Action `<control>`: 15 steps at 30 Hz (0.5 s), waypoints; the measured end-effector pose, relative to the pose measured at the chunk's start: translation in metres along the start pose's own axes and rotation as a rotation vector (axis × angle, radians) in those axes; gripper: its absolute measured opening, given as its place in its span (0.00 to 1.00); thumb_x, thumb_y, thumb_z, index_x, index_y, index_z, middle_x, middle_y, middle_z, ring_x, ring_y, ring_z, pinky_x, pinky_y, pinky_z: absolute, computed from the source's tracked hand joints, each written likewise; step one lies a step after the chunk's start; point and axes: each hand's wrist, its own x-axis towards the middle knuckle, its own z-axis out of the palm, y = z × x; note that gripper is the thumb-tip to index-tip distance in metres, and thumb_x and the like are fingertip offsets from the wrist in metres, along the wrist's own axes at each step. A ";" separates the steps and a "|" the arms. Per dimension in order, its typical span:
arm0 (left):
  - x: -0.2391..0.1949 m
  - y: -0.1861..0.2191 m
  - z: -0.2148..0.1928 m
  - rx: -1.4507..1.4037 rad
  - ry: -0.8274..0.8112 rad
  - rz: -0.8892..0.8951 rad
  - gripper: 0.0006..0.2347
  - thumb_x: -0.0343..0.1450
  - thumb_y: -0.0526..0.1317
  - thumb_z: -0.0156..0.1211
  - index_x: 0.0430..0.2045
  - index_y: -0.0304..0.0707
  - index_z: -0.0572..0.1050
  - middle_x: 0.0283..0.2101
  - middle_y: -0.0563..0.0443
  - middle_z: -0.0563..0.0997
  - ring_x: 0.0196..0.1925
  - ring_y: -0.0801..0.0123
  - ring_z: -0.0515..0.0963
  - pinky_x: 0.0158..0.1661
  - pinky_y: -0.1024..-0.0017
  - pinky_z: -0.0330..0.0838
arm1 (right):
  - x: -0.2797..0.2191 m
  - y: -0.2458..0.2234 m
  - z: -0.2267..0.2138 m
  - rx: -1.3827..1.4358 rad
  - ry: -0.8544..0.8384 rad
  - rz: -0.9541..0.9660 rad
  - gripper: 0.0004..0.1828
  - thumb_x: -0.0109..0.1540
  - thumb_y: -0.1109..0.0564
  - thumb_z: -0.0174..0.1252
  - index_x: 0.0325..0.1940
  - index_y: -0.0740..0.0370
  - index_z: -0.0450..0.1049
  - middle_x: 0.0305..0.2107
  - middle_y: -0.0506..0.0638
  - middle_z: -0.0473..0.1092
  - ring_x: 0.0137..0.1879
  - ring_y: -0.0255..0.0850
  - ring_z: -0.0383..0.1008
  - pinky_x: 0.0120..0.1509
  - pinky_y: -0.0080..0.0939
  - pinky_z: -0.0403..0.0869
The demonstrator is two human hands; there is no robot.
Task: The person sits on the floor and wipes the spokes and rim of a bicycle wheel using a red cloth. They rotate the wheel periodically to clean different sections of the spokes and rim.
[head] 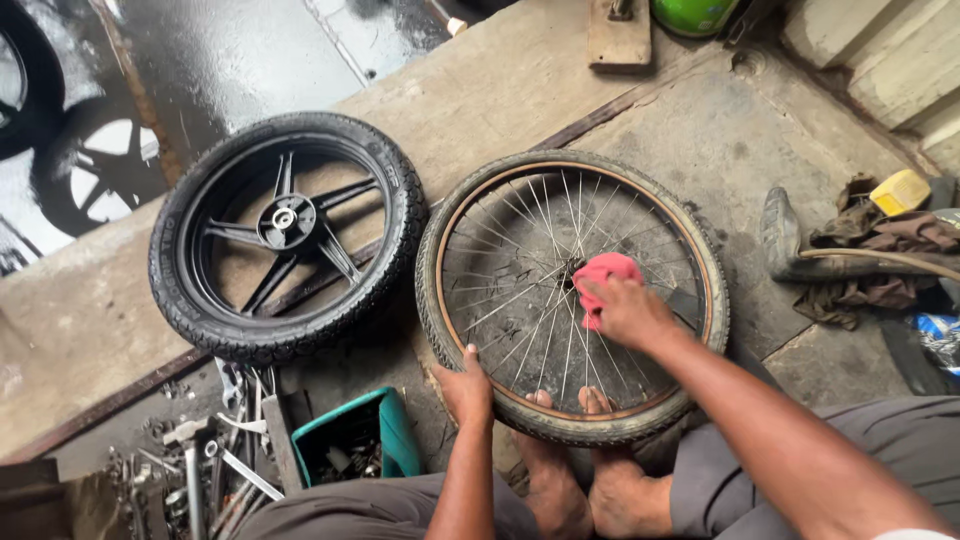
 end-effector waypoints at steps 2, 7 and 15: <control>0.003 0.003 0.002 -0.014 -0.007 -0.023 0.35 0.69 0.54 0.62 0.64 0.25 0.58 0.58 0.24 0.74 0.60 0.35 0.74 0.60 0.53 0.66 | -0.005 -0.007 0.011 -0.102 0.117 -0.057 0.33 0.59 0.53 0.56 0.70 0.49 0.65 0.43 0.61 0.72 0.47 0.58 0.77 0.49 0.60 0.77; 0.001 0.000 -0.001 -0.016 -0.021 -0.041 0.33 0.69 0.54 0.61 0.61 0.27 0.62 0.57 0.25 0.76 0.60 0.36 0.75 0.60 0.52 0.66 | -0.051 -0.005 0.014 -0.074 -0.108 0.073 0.23 0.62 0.44 0.60 0.60 0.51 0.70 0.45 0.62 0.73 0.49 0.58 0.77 0.52 0.58 0.77; 0.013 -0.006 0.003 -0.028 0.031 0.019 0.33 0.67 0.56 0.65 0.59 0.29 0.66 0.57 0.27 0.76 0.59 0.38 0.76 0.60 0.53 0.67 | -0.036 0.047 -0.010 0.116 0.048 0.350 0.31 0.59 0.47 0.60 0.67 0.52 0.68 0.48 0.66 0.74 0.54 0.64 0.76 0.57 0.62 0.75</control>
